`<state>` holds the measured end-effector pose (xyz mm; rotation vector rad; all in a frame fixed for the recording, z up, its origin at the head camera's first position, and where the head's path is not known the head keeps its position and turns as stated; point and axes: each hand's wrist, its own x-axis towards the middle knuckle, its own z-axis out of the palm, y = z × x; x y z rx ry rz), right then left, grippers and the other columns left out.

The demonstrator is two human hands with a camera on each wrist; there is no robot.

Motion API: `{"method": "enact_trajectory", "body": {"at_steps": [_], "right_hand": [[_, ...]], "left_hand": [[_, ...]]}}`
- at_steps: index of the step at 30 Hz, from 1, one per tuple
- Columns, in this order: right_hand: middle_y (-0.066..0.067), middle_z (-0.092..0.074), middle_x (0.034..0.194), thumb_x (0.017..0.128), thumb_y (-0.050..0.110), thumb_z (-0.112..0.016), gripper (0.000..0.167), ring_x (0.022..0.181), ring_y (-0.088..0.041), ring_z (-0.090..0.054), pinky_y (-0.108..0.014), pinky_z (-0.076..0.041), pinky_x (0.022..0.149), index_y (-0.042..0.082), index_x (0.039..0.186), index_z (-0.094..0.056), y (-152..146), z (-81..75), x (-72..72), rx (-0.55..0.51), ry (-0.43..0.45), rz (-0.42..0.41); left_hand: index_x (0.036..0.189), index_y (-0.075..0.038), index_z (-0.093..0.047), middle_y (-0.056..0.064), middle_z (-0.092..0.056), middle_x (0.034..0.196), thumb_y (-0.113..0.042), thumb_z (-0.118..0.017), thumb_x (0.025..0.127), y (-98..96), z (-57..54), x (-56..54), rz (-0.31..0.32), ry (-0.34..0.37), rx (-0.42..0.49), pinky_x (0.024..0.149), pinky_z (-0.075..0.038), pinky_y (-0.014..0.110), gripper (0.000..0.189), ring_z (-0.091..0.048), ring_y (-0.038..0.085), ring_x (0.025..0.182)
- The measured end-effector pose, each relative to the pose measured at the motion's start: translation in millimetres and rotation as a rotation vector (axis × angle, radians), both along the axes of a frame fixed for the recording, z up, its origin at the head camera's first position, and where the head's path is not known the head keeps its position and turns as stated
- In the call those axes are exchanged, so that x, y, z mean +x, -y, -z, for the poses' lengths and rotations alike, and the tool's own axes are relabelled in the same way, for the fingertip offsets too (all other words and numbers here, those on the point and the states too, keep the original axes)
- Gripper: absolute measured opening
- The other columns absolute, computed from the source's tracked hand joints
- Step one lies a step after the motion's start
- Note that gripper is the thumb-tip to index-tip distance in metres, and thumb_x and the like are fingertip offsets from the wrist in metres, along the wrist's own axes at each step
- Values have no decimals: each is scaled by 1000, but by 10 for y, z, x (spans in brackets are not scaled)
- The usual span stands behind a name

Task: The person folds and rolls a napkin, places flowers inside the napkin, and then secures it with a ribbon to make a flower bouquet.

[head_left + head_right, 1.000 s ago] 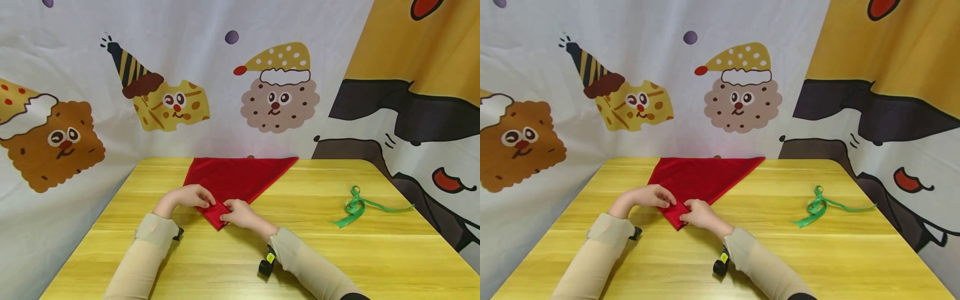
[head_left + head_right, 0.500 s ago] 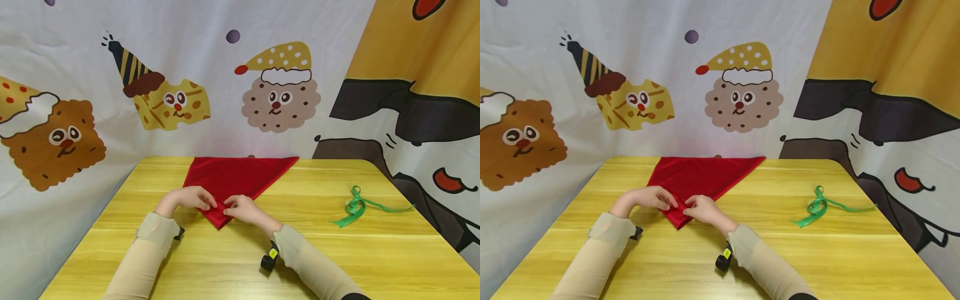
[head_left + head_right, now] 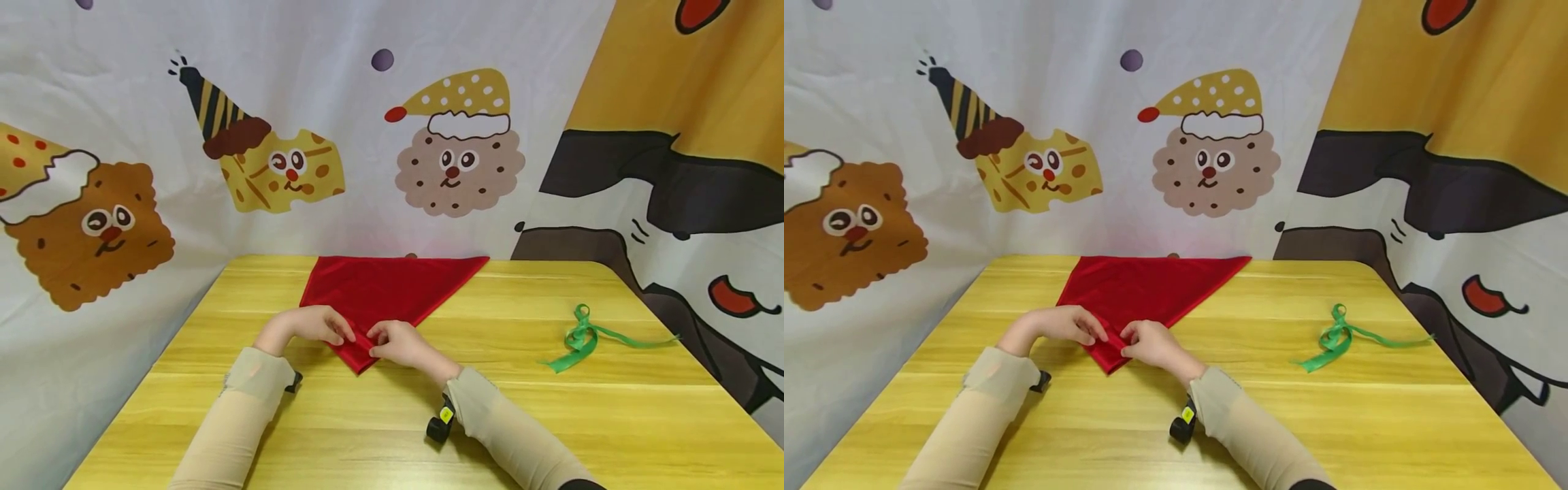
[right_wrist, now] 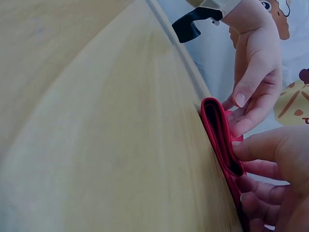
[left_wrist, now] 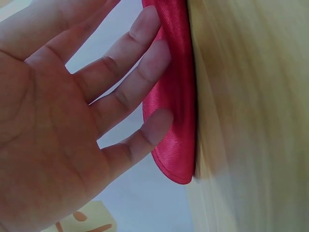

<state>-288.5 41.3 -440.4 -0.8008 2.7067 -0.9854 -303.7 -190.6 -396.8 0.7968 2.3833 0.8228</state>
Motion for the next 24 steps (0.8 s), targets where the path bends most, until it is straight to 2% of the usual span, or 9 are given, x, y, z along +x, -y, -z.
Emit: {"method": "enact_trajectory", "body": {"at_steps": [5, 10, 14, 17, 24], "right_hand": [[4, -54, 77, 80, 10, -77, 22, 71, -9, -49, -25, -43, 66, 10, 101, -72, 10, 21, 0, -9, -106, -86], [5, -54, 80, 81, 9, -76, 15, 73, -8, -49, -22, -44, 67, 13, 95, -73, 28, 21, 36, -44, -162, -186], [9, -52, 75, 83, 12, -76, 7, 69, -4, -48, -20, -43, 65, 15, 89, -74, 46, -3, 76, -47, -163, -253], [10, -51, 72, 83, 13, -76, 5, 66, -3, -47, -20, -42, 63, 16, 87, -74, 48, -7, 93, -35, -128, -278], [9, -54, 72, 81, 23, -79, 12, 66, -3, -48, -19, -42, 62, 17, 88, -72, 34, 33, 75, -39, -49, -318]], "left_hand": [[110, -10, -74, -2, -68, 106, -7, -63, 90, 6, 10, -5, 19, -6, -8, 77, -47, 29, 22, -58, 11, 85], [111, -6, -72, 0, -68, 105, -7, -64, 90, 12, 24, -5, 34, -2, 2, 77, -47, 28, 23, -58, 10, 85], [112, -3, -72, 1, -69, 102, -6, -64, 89, 19, 42, -11, 40, 3, 16, 76, -47, 26, 24, -58, 9, 84], [112, -3, -72, 1, -69, 104, -6, -64, 89, 25, 57, -21, 35, 11, 25, 74, -47, 26, 24, -58, 9, 83], [112, -5, -73, 0, -69, 106, -6, -64, 89, 35, 82, -45, 28, 13, 15, 73, -47, 25, 24, -58, 8, 81]]}}
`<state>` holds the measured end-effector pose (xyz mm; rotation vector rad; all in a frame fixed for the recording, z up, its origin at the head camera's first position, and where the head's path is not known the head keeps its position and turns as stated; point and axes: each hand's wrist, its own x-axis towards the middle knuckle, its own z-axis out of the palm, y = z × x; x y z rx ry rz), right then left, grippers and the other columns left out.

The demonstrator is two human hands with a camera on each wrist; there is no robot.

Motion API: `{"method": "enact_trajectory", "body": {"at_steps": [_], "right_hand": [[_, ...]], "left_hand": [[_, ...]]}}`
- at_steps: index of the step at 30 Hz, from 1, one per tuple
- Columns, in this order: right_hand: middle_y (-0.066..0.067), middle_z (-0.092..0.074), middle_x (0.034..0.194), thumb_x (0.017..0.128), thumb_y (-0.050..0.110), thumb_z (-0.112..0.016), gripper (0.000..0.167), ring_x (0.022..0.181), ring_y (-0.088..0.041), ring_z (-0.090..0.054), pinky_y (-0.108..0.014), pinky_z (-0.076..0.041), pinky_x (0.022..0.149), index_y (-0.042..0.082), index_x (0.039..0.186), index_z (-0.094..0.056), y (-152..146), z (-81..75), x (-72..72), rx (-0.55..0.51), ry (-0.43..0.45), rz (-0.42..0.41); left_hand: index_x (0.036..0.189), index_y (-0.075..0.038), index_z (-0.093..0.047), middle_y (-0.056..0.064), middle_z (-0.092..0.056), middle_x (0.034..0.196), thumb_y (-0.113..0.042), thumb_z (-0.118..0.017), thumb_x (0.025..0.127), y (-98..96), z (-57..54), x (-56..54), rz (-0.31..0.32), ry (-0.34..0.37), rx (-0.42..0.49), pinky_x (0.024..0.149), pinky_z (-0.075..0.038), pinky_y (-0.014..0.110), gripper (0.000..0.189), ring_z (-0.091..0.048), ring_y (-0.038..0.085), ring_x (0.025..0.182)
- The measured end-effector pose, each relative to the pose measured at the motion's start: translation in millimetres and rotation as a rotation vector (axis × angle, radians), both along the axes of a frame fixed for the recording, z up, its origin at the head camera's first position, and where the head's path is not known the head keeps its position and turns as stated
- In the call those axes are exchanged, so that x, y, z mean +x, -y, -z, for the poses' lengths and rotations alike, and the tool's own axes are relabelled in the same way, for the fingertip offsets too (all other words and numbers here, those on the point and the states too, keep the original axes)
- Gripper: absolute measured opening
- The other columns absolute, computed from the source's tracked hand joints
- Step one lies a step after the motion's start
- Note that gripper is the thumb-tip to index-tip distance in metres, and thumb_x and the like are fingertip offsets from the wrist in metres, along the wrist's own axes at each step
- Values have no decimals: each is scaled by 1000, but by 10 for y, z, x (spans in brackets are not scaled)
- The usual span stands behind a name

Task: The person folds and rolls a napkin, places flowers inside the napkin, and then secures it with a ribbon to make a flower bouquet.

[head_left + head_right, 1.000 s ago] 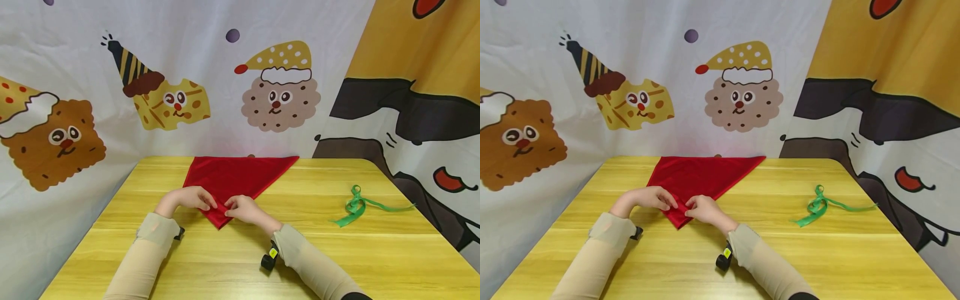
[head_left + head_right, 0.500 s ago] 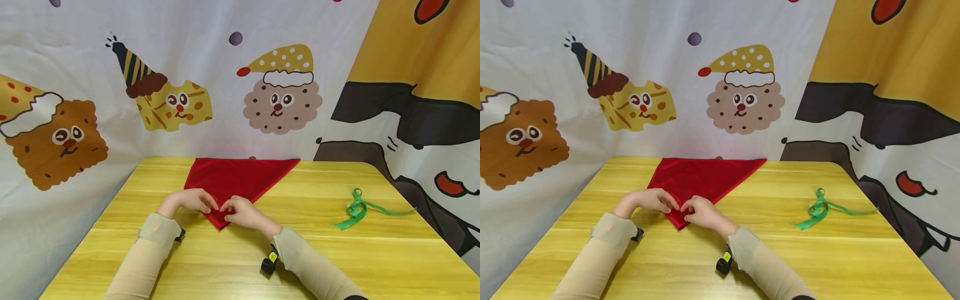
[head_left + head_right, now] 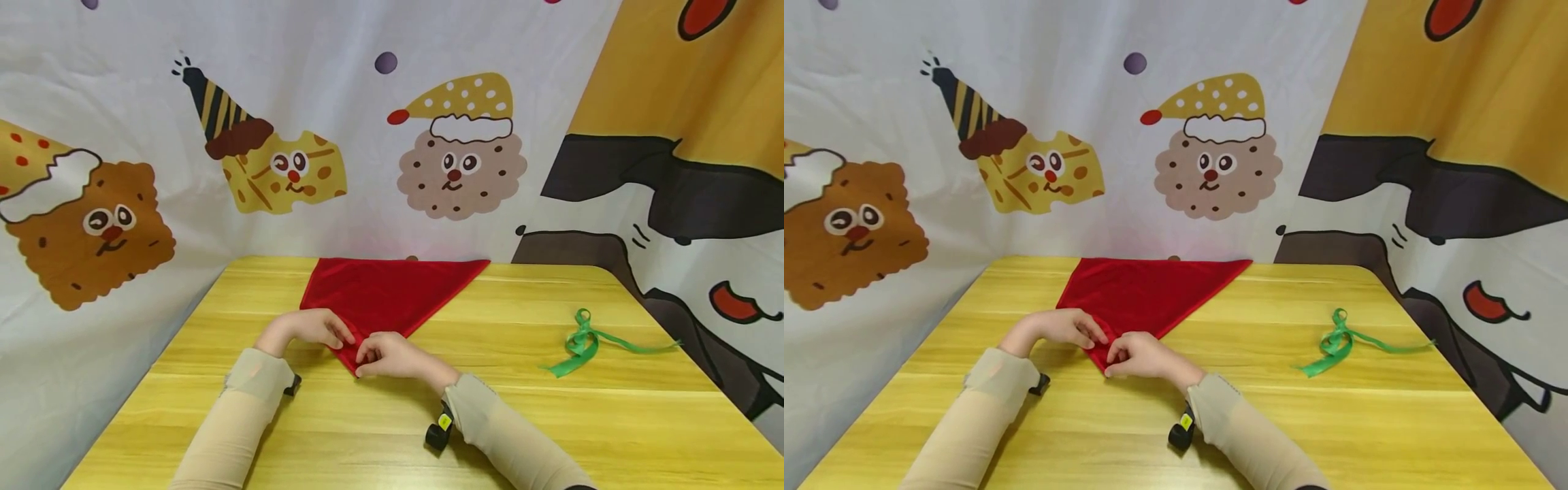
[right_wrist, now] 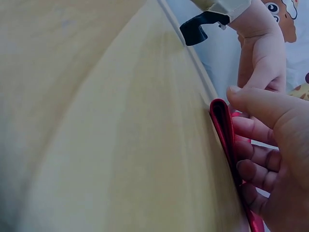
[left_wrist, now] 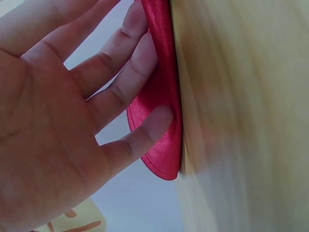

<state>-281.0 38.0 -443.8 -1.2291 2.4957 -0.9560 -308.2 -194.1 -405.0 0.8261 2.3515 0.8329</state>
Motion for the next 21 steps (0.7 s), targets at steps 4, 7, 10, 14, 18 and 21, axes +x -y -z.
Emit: {"method": "enact_trajectory", "body": {"at_steps": [4, 7, 10, 14, 18, 21], "right_hand": [[7, -54, 74, 76, 29, -83, 23, 69, -4, -48, -20, -42, 63, 16, 90, -69, 10, 2, 4, 9, 5, 0], [8, -53, 75, 74, 32, -85, 28, 71, -4, -47, -19, -41, 65, 17, 90, -67, 25, 0, 16, 41, -6, 16], [8, -51, 75, 73, 32, -86, 30, 72, -5, -47, -20, -41, 67, 17, 90, -66, 45, -2, 30, 64, -22, 28], [7, -50, 75, 72, 32, -86, 32, 71, -6, -46, -20, -40, 67, 17, 88, -64, 70, 19, 46, 67, -36, 44], [8, -49, 74, 70, 38, -87, 34, 68, -5, -44, -20, -38, 64, 20, 85, -62, 91, 59, 59, 83, -49, 78], [8, -48, 73, 69, 42, -87, 36, 66, -5, -43, -20, -37, 62, 22, 80, -59, 102, 69, 73, 102, -70, 102]], "left_hand": [[111, -6, -73, -1, -69, 104, -6, -65, 89, 16, 2, -3, -7, -1, -7, 71, -46, 25, 24, -56, 8, 78], [111, -6, -73, -1, -69, 104, -6, -65, 88, 20, 0, -7, -4, -4, -5, 69, -46, 24, 24, -56, 9, 76], [111, -6, -73, -1, -69, 106, -6, -65, 88, 21, 0, -11, -3, -9, -7, 69, -46, 24, 24, -55, 8, 77], [111, -6, -74, -1, -68, 108, -6, -65, 88, 23, 13, -20, 0, -9, -5, 71, -46, 24, 24, -56, 8, 79], [111, -6, -74, -1, -69, 106, -6, -65, 89, 22, 30, -26, 4, -2, 1, 71, -46, 24, 24, -56, 8, 79], [111, -6, -73, -2, -69, 105, -5, -65, 89, 17, 29, -22, 4, 0, 0, 70, -46, 24, 24, -56, 8, 78]]}}
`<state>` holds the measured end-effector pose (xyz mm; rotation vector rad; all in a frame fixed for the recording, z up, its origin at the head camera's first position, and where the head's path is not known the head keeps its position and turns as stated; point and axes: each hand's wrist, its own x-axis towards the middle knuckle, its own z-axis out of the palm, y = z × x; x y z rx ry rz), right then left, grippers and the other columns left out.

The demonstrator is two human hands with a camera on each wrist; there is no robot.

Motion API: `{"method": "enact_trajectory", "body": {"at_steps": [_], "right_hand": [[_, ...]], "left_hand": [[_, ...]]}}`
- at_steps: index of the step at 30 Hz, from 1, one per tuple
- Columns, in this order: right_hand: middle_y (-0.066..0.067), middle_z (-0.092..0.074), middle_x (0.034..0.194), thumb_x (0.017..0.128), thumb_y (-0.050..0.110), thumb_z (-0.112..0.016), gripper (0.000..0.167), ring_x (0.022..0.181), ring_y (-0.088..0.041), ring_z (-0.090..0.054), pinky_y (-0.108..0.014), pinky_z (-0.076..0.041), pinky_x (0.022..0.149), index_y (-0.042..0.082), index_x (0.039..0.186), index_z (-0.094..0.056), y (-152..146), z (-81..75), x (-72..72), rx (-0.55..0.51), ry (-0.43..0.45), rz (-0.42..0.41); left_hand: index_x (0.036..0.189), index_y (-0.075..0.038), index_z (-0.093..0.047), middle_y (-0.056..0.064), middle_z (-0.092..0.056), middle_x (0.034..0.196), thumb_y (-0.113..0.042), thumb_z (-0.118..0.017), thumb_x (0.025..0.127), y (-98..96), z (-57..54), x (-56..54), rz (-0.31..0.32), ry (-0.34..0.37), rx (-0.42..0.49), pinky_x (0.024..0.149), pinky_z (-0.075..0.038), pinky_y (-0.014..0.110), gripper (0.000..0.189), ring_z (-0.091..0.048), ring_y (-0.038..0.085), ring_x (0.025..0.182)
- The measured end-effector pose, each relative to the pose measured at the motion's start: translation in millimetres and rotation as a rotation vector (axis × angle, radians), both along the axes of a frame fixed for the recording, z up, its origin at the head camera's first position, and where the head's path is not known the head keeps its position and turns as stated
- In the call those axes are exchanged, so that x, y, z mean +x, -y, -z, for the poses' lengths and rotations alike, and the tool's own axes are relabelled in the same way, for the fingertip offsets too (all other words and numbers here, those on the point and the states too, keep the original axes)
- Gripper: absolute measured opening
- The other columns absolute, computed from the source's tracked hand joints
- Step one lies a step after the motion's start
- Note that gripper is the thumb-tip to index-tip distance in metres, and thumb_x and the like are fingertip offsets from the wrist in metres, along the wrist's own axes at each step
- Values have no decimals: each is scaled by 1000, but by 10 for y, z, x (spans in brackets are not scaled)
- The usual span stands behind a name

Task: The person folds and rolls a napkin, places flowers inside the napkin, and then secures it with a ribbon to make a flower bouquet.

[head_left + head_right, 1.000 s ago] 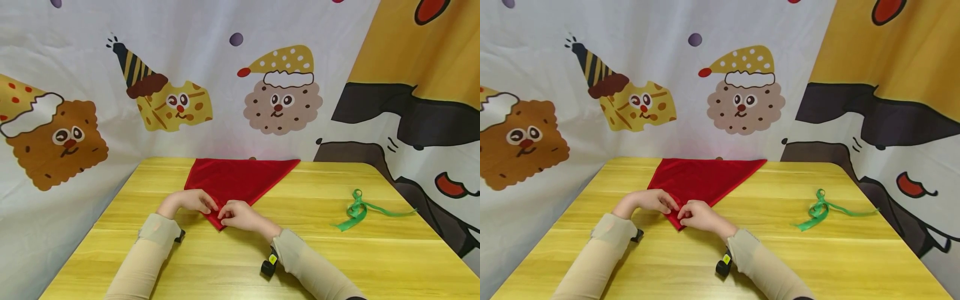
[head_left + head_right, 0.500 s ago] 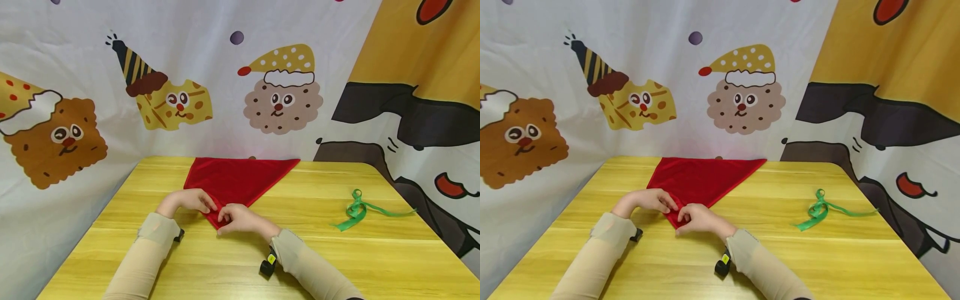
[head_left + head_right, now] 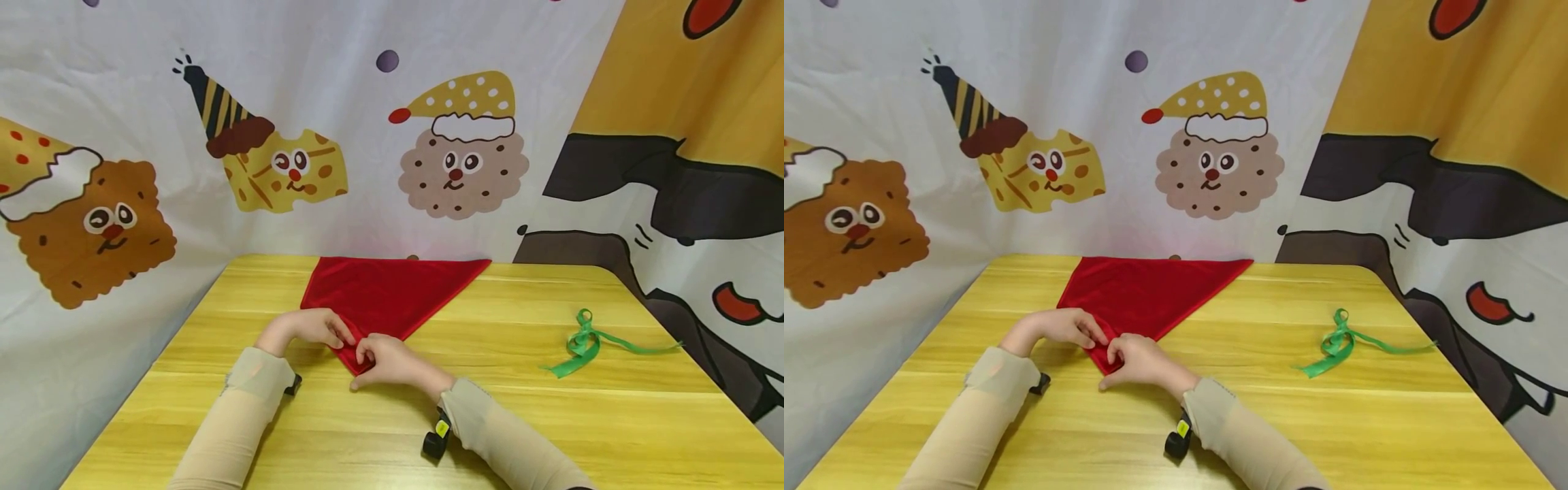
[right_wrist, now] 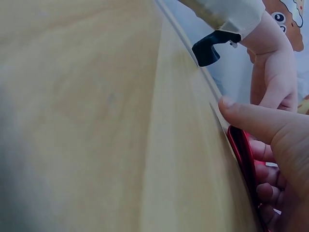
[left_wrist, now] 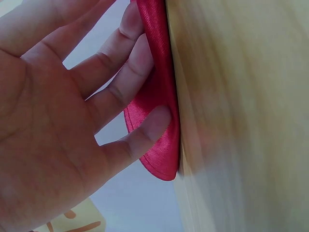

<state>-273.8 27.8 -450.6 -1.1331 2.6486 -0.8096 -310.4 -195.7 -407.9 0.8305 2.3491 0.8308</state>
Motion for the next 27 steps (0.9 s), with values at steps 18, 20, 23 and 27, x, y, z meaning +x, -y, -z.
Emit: {"method": "enact_trajectory", "body": {"at_steps": [18, 20, 23, 27], "right_hand": [[8, -45, 69, 78, 20, -74, 16, 62, -5, -41, -19, -35, 59, 19, 74, -59, 28, -20, 44, -17, -95, 32], [8, -45, 69, 78, 18, -73, 15, 63, -5, -41, -19, -35, 59, 19, 73, -59, 26, -24, 47, -19, -91, 31], [8, -45, 69, 80, 17, -72, 14, 63, -5, -41, -19, -35, 60, 19, 73, -60, 23, -24, 48, -34, -72, 32], [10, -48, 71, 83, 19, -71, 13, 64, -4, -45, -20, -38, 61, 20, 74, -61, 18, -18, 32, -46, -45, 60]], "left_hand": [[111, -3, -73, 0, -70, 104, -4, -64, 89, -22, -38, 29, 24, -7, 14, 69, -47, 23, 24, -57, 7, 76], [111, -4, -73, 0, -69, 104, -5, -64, 89, -24, -31, 27, 21, -7, 13, 69, -46, 23, 24, -57, 7, 76], [110, -4, -73, 0, -70, 104, -4, -65, 88, -22, -18, 27, 24, -1, 24, 69, -46, 23, 24, -57, 7, 76], [111, -1, -72, 2, -70, 103, -3, -66, 87, -13, -19, 29, 37, 14, 46, 68, -47, 23, 24, -57, 6, 75]]}}
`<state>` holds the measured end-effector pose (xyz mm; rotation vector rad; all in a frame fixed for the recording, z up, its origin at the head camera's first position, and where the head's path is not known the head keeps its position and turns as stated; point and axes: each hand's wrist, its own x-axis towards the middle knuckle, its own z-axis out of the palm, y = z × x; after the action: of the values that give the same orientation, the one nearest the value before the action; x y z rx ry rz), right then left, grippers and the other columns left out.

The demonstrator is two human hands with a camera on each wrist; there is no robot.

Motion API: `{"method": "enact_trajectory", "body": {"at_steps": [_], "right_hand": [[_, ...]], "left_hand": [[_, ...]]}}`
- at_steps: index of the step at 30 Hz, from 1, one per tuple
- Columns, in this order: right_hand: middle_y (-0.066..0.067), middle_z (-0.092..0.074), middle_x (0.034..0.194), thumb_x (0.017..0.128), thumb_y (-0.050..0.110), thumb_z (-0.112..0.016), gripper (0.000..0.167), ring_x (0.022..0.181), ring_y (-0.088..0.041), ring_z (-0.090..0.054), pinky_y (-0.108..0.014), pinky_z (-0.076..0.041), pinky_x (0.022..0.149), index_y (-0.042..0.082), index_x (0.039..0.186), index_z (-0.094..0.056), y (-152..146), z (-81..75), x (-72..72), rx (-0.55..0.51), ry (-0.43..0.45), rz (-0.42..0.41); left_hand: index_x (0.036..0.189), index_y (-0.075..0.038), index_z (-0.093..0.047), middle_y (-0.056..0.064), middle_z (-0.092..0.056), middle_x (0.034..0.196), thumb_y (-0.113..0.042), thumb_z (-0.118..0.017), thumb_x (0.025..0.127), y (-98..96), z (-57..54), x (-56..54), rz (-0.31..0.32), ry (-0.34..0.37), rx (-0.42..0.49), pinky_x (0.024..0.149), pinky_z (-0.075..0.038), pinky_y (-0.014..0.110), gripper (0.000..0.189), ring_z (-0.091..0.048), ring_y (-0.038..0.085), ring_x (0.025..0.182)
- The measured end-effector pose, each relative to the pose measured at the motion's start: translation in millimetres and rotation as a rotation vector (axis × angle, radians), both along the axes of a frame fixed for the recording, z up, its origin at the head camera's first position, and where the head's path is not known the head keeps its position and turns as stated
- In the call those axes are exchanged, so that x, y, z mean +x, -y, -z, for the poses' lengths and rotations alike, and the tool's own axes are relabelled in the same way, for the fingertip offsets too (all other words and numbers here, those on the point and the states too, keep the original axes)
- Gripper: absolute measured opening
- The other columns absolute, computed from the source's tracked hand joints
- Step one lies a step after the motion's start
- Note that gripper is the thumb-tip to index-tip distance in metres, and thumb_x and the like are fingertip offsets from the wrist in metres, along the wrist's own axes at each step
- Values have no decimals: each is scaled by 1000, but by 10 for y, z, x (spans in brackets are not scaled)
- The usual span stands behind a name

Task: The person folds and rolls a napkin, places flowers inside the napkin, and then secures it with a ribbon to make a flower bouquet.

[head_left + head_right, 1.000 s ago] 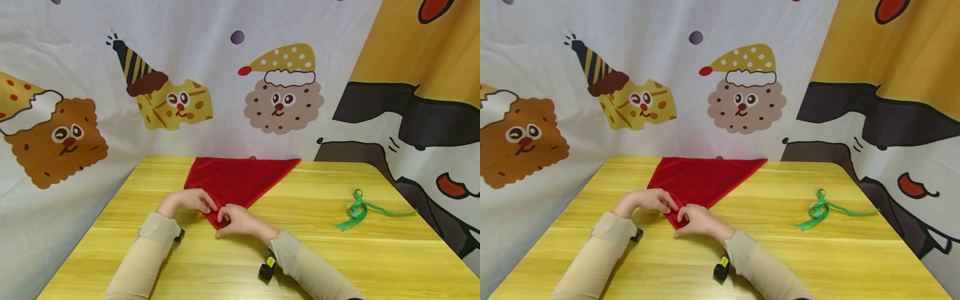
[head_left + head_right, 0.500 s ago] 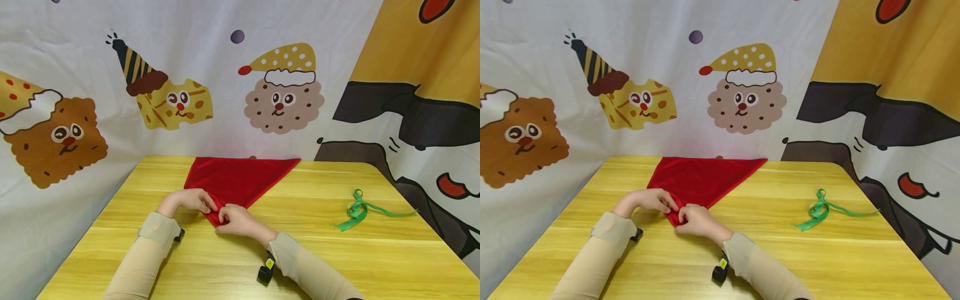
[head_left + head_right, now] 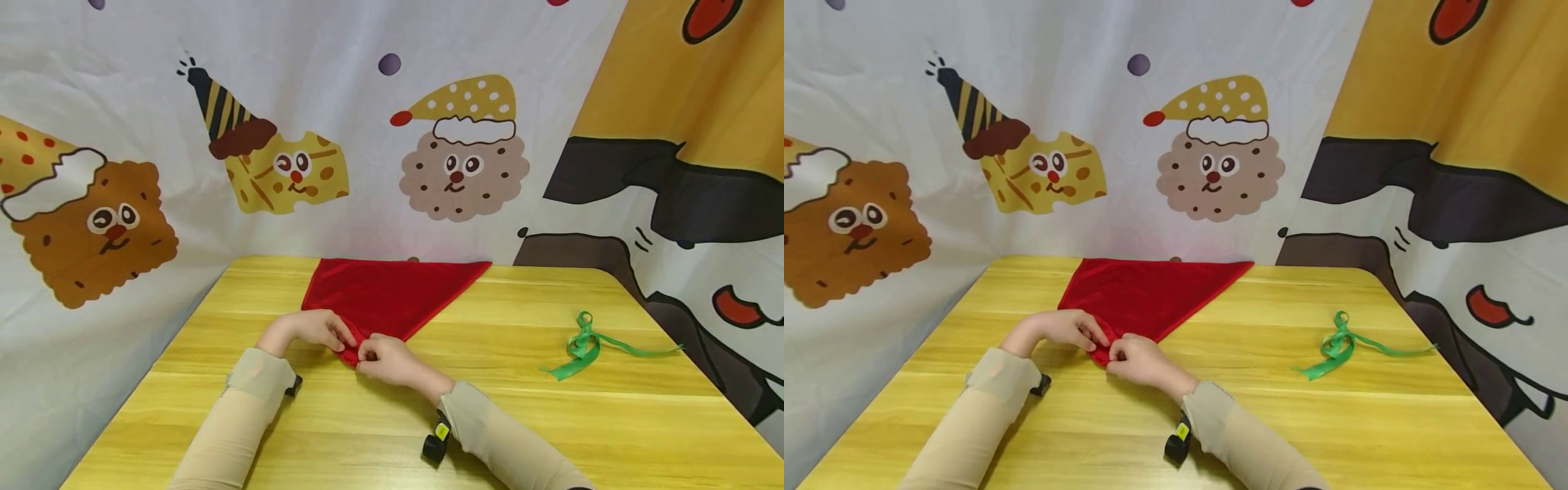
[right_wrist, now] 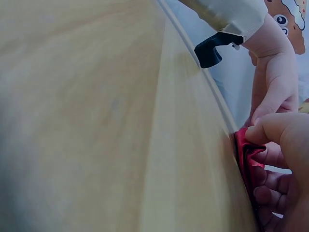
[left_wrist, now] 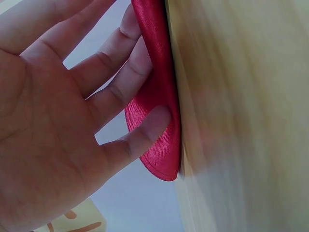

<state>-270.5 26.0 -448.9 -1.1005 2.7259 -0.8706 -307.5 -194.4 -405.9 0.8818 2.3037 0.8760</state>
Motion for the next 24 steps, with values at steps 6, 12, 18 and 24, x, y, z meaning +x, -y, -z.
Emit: {"method": "enact_trajectory", "body": {"at_steps": [6, 12, 18, 24], "right_hand": [[12, -51, 70, 85, 22, -67, 11, 65, -4, -47, -23, -40, 64, 22, 76, -61, -21, -48, -19, -22, 55, 45], [12, -54, 69, 87, 21, -65, 10, 62, -5, -48, -24, -40, 62, 20, 79, -60, -68, -88, -19, -92, 188, 89], [9, -55, 71, 88, 20, -64, 8, 63, -6, -49, -23, -41, 60, 17, 81, -61, -94, -97, -26, -143, 255, 94], [8, -57, 73, 88, 16, -65, 6, 64, -6, -50, -23, -43, 58, 14, 83, -62, -114, -102, -52, -203, 288, 87]], "left_hand": [[110, -2, -72, 2, -69, 105, -4, -69, 86, 20, -6, 14, -26, -6, -3, 71, -47, 24, 25, -57, 9, 79], [104, -6, -74, -1, -69, 96, -2, -72, 81, 9, -17, 4, -72, -41, -30, 69, -47, 25, 23, -55, 11, 75], [96, -7, -75, -2, -68, 87, -1, -74, 77, -8, -32, 17, -89, -93, -45, 66, -46, 25, 20, -54, 10, 71], [88, -11, -75, -7, -65, 78, -3, -75, 77, -33, -45, 13, -86, -174, -68, 65, -45, 24, 13, -51, 8, 68]]}}
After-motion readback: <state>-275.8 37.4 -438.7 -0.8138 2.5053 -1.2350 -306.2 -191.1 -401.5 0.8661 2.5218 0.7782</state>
